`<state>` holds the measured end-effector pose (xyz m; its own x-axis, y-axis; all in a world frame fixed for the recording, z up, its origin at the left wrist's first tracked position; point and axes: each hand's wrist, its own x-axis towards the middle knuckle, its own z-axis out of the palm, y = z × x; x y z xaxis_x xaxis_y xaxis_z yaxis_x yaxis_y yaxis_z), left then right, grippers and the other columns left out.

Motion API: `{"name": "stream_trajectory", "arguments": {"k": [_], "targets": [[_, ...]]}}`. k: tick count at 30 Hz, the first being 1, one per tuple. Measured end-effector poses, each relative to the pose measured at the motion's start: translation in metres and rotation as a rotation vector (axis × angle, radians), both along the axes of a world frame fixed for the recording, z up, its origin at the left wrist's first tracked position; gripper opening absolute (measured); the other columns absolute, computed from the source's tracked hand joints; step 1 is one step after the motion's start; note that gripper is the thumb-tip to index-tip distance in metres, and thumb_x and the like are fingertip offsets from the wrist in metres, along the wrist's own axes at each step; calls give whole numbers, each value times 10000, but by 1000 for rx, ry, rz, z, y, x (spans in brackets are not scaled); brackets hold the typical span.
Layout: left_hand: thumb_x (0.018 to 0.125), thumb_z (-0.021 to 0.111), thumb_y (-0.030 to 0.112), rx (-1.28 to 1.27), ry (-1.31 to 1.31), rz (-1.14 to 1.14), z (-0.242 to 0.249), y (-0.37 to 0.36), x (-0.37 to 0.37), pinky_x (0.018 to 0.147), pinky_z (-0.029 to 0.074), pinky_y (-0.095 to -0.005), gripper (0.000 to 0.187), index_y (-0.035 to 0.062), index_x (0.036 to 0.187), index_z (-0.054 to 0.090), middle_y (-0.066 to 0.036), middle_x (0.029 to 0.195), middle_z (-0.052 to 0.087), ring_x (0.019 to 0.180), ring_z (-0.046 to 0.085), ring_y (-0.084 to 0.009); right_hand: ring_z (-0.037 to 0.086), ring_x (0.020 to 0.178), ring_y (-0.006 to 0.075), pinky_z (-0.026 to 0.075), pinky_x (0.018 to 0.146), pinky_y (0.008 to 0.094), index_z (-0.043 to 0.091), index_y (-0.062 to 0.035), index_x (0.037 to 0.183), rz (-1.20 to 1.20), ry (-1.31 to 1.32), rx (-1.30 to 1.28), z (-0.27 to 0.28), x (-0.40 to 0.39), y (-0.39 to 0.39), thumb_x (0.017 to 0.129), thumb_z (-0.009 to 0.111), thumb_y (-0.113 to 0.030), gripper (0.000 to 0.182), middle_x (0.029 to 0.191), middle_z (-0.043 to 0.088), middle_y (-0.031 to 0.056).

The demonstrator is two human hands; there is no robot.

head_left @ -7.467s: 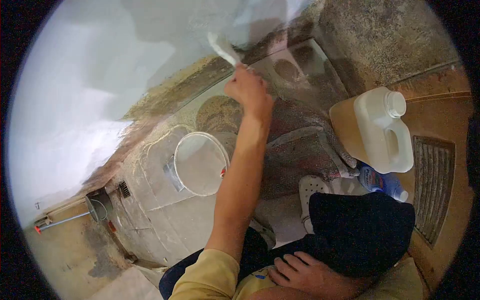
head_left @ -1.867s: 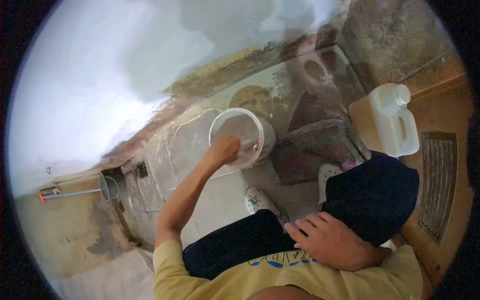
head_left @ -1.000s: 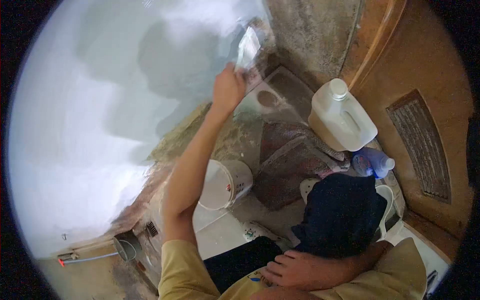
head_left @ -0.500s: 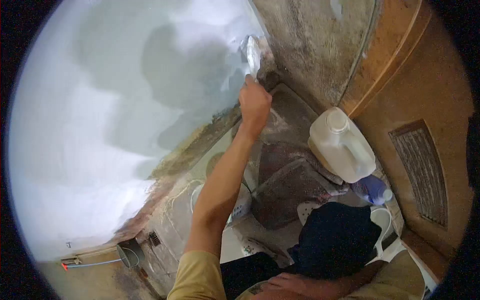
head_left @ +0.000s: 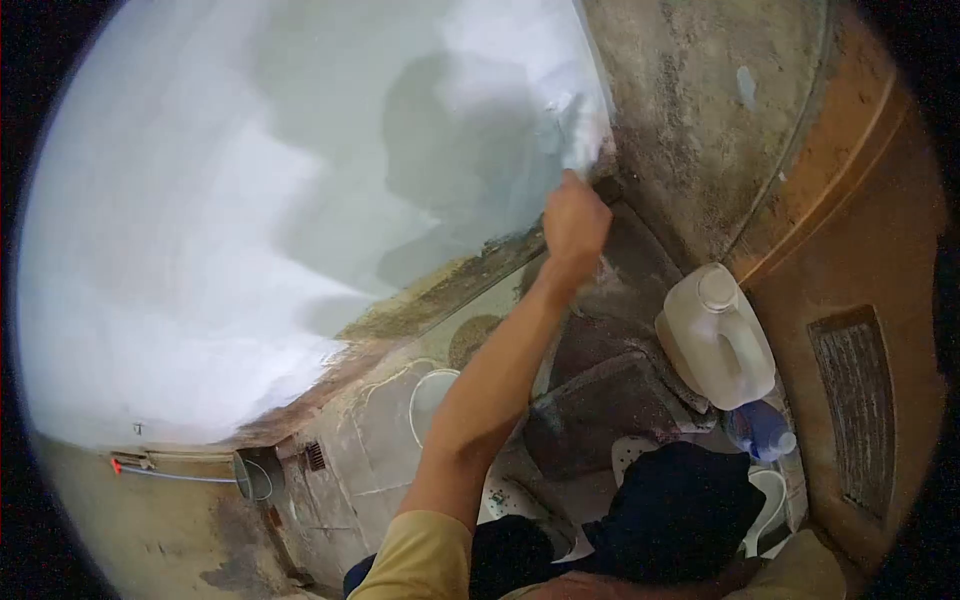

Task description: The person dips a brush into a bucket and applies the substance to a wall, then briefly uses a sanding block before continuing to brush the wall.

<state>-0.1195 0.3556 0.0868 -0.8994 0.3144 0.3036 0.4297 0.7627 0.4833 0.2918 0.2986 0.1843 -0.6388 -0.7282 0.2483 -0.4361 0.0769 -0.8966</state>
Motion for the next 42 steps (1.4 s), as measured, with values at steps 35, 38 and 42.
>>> {"name": "stream_trajectory", "arguments": {"k": [35,38,42], "targets": [[824,518,16,26,139,-125,10,-19,-2,639,463,-549,139,-86,912,488,-308,696,596,699,586,-505,538,1000,291,401,873,411,585,-2,1146,-213,178,41,-8,5,-4,892,512,-181,320,1056,585,158],[804,530,1,-6,133,-157,11,-10,0,634,468,-546,154,-93,917,484,-303,704,604,701,600,-489,530,1015,300,398,873,417,582,8,1151,-192,82,121,-13,11,-15,885,523,-172,326,1069,579,168],[778,543,-9,-38,25,-251,18,-8,-7,649,477,-541,193,-106,926,466,-307,763,619,737,634,-443,520,1025,304,389,873,419,583,-1,1168,-254,86,33,-16,12,-20,886,534,-194,346,1099,576,170]]}}
